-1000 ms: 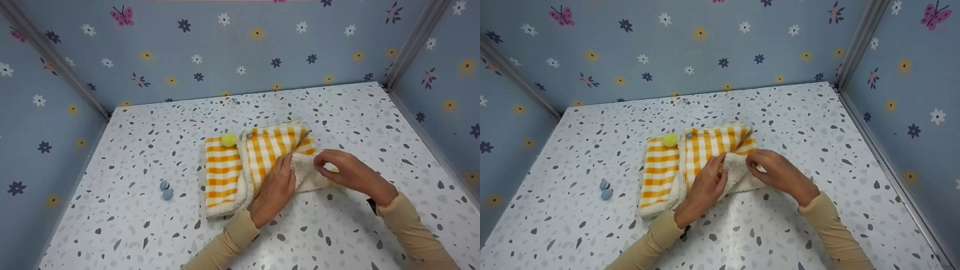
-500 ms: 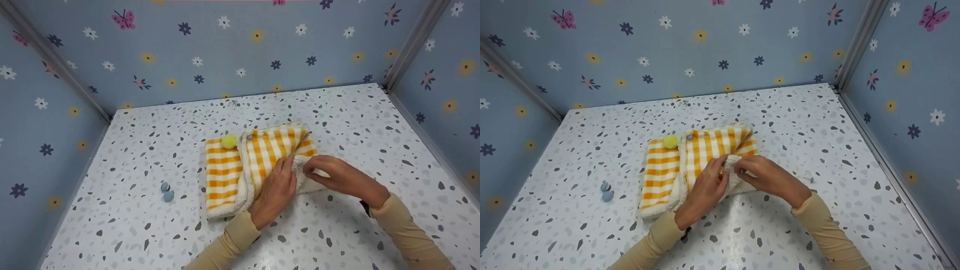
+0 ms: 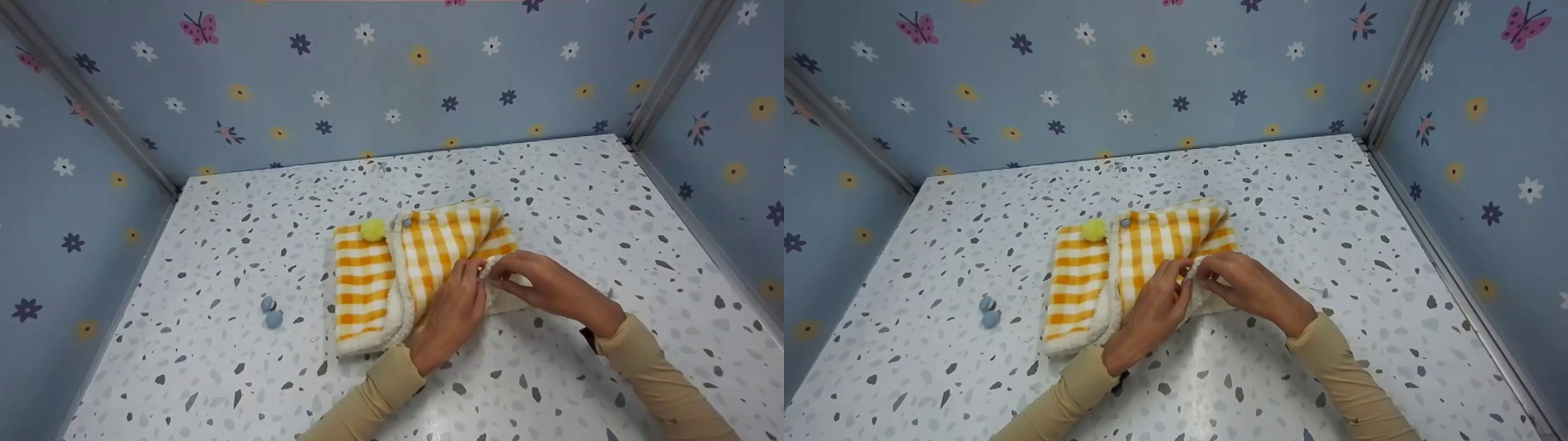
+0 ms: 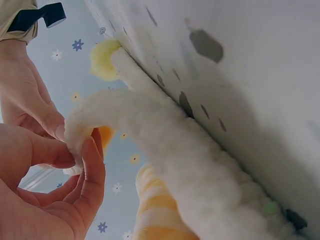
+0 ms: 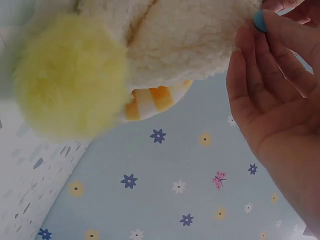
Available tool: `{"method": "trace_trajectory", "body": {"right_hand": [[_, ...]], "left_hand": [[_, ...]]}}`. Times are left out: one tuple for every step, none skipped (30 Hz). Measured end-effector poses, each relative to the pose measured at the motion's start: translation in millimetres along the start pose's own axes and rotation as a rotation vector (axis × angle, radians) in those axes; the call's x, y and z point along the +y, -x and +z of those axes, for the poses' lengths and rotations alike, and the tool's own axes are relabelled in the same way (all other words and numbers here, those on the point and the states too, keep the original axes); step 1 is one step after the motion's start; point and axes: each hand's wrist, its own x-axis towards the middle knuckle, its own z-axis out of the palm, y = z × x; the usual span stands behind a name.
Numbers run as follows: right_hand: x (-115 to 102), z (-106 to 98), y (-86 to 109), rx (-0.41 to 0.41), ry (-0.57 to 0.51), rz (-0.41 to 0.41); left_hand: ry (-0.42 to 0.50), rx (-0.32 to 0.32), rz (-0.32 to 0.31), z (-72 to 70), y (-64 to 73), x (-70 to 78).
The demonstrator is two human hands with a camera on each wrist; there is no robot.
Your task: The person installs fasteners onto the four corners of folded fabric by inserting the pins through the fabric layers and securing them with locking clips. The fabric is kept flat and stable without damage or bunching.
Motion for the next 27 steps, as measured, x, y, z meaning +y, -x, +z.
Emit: {"method": "trace_trajectory", "body": {"right_hand": [[1, 1, -0.4, 0.02, 0.009, -0.012], [1, 3, -0.5, 0.038, 0.02, -0.015], [2, 4, -0.4, 0.052, 0.027, -0.018], [3, 5, -0.4, 0.064, 0.029, -0.027], [4, 7, -0.7, 0.068, 0.022, -0.029], [5, 8, -0.9, 0.07, 0.008, -0.033], [6, 9, -0.7, 0.065, -0.004, -0.025], [7, 10, -0.8, 0.06, -0.028, -0.022], [8, 11, -1.0, 0.055, -0.056, -0.023], [9, 11, -1.4, 0.054, -0.084, -0.022], [9, 12, -2.0, 0.056, -0.104, -0.012], [9, 12, -2.0, 0.066, -0.11, -0.004], [9, 13, -2.0, 0.075, -0.108, 0.008], [10, 13, -2.0, 0.086, -0.102, 0.019], [10, 13, -1.9, 0.097, -0.094, 0.03], [10, 13, -1.8, 0.109, -0.082, 0.039], [10, 13, -1.8, 0.12, -0.067, 0.044], [11, 13, -1.6, 0.127, -0.055, 0.042], [11, 13, -1.5, 0.13, -0.045, 0.037], [12, 13, -1.4, 0.131, -0.037, 0.029], [12, 13, -1.1, 0.13, -0.033, 0.02], [12, 13, -1.0, 0.125, -0.028, 0.01], [12, 13, -0.7, 0.119, -0.024, 0.0], [12, 12, -0.3, 0.112, -0.02, -0.006], [12, 12, 0.1, 0.105, -0.017, -0.007], [12, 12, 0.4, 0.098, -0.014, -0.004], [12, 12, 0.8, 0.092, -0.011, 0.001]], "left_hand": [[-0.002, 0.004, 0.002, 0.3, 0.1, -0.1], [-0.006, 0.008, 0.003, 0.6, 0.1, -0.4], [-0.011, 0.01, 0.004, 0.8, -0.2, -0.6], [-0.015, 0.012, 0.005, 0.7, -0.2, -0.9], [-0.019, 0.013, 0.007, 0.9, -0.4, -1.2], [-0.021, 0.012, 0.009, 0.8, -0.6, -1.4], [-0.021, 0.01, 0.011, 0.4, -0.9, -1.5], [-0.024, 0.008, 0.014, 0.1, -1.2, -1.5], [-0.024, 0.007, 0.017, -0.4, -1.5, -1.3], [-0.023, 0.007, 0.019, -0.9, -1.7, -1.0], [-0.024, 0.008, 0.02, -1.1, -2.0, -0.6], [-0.026, 0.009, 0.022, -1.3, -2.1, -0.3], [-0.028, 0.013, 0.024, -1.3, -2.1, 0.0], [-0.028, 0.016, 0.031, -1.1, -1.9, 0.3], [-0.034, 0.022, 0.04, -0.6, -1.4, 0.4], [-0.048, 0.03, 0.053, 0.1, -1.0, 0.6], [-0.06, 0.041, 0.067, 0.7, -0.4, 0.9], [-0.072, 0.051, 0.082, 1.4, 0.2, 1.0], [-0.083, 0.062, 0.096, 2.2, 0.6, 1.0], [-0.093, 0.072, 0.108, 2.9, 1.0, 0.9], [-0.099, 0.08, 0.114, 3.4, 1.2, 0.7], [-0.096, 0.083, 0.116, 3.6, 1.3, 0.6], [-0.084, 0.082, 0.114, 3.7, 1.4, 0.4], [-0.073, 0.077, 0.113, 3.6, 1.6, 0.0], [-0.065, 0.071, 0.112, 3.3, 1.7, -0.3], [-0.061, 0.065, 0.111, 2.6, 1.9, -0.5], [-0.062, 0.057, 0.114, 1.7, 2.2, -0.8]]}}
